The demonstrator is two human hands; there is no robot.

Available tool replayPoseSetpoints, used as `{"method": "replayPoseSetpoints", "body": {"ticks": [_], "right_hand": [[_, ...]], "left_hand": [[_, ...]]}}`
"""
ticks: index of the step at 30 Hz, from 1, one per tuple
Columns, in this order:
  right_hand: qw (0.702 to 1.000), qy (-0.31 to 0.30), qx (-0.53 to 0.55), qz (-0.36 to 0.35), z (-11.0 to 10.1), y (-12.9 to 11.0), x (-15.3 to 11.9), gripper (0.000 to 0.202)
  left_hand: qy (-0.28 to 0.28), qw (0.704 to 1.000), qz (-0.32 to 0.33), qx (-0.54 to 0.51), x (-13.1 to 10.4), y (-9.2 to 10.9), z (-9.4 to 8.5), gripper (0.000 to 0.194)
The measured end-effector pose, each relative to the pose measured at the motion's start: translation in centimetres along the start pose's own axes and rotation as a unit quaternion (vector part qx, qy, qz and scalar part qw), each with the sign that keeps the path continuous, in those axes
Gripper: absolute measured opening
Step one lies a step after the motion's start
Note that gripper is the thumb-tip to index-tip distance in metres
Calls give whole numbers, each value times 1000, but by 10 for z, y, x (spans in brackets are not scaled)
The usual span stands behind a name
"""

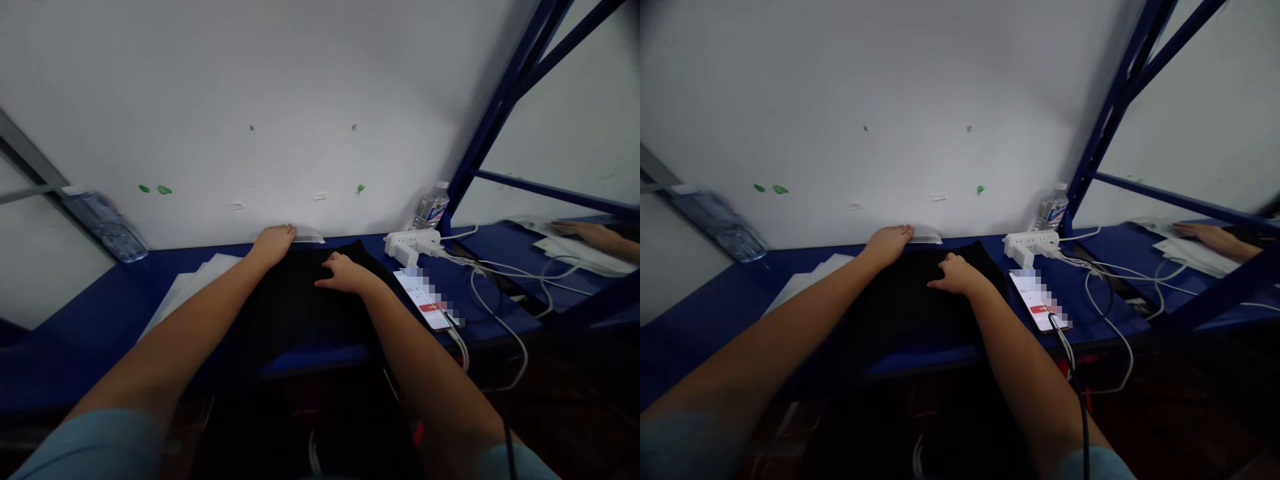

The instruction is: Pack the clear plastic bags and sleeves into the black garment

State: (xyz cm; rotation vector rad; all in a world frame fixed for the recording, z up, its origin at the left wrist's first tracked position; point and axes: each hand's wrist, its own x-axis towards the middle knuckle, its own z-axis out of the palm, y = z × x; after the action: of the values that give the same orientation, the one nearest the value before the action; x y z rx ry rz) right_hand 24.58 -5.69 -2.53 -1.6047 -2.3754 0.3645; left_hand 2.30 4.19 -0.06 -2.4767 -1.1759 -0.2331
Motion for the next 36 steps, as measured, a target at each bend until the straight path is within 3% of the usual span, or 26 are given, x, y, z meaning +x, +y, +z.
{"method": "replayPoseSetpoints", "body": {"ticks": [7, 12, 15, 18, 24, 28, 36], "right_hand": [[1000, 12, -9, -6, 4, 2, 1, 56], [1000, 14, -8, -7, 5, 1, 1, 52], [1000, 10, -12, -5, 4, 0, 0, 52], [1000, 5, -12, 3, 3, 0, -1, 55], [1000, 3, -6, 19, 5, -7, -2, 57], [998, 8, -35, 49, 19, -24, -11, 56], [992, 24, -81, 90, 44, -47, -39, 64]], "left_hand": [[-73, 996, -11, -58, 21, -11, 35, 38], [-110, 988, 7, -111, 17, -13, 21, 42], [-99, 983, 8, -156, -2, -4, 3, 52], [-79, 981, 28, -174, -36, 10, -8, 50], [-132, 978, -37, -155, -104, 36, 4, 72], [-128, 981, -59, -136, -116, 45, 10, 73], [-116, 984, -30, -134, -127, 46, 9, 75]]}}
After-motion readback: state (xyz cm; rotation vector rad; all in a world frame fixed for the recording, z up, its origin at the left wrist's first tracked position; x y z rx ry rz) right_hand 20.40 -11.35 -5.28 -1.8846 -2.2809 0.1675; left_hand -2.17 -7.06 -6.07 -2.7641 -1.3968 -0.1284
